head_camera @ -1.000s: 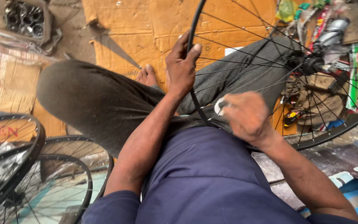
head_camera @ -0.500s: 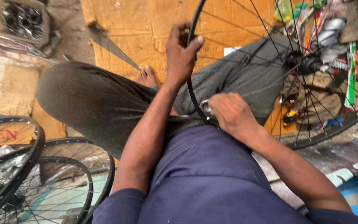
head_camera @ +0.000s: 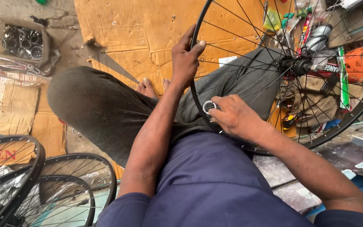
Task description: The person is sitting on the floor and using a spoke wrench to tighten the spokes of a bicycle wheel. They rotate the wheel and systematically adjust the tension of each spoke.
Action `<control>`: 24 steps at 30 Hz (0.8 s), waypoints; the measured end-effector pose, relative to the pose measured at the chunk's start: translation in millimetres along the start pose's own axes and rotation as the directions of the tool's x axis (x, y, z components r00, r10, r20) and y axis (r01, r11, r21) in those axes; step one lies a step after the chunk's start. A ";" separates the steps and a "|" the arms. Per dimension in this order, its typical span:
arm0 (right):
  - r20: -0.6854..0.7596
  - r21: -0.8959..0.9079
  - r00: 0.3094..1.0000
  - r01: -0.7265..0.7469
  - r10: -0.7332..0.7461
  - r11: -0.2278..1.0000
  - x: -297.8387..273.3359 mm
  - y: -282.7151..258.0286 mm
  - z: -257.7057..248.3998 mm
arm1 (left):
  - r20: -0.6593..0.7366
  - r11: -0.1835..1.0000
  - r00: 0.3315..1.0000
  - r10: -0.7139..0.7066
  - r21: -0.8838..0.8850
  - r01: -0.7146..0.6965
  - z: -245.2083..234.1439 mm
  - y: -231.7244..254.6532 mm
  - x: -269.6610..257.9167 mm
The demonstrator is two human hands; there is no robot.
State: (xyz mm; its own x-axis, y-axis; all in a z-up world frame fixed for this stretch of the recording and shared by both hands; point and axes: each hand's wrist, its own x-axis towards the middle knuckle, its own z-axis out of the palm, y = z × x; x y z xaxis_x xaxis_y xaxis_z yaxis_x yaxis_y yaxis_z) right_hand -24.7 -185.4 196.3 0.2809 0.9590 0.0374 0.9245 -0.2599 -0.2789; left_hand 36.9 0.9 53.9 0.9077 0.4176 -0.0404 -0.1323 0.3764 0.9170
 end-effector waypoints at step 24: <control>0.249 -0.289 0.813 -0.456 0.526 0.842 11.6 8.5 57.3 | -0.030 0.994 0.995 0.099 0.046 -0.098 -4.9 -17.2 -0.8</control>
State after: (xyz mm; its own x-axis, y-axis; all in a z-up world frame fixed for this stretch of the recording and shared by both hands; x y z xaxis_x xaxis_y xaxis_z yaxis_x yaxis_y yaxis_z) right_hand -28.4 -170.0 139.3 0.6506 0.6713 -0.3550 0.7245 -0.6888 0.0250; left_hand 36.5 -1.9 36.2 0.8777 0.4777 0.0387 -0.2020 0.2955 0.9337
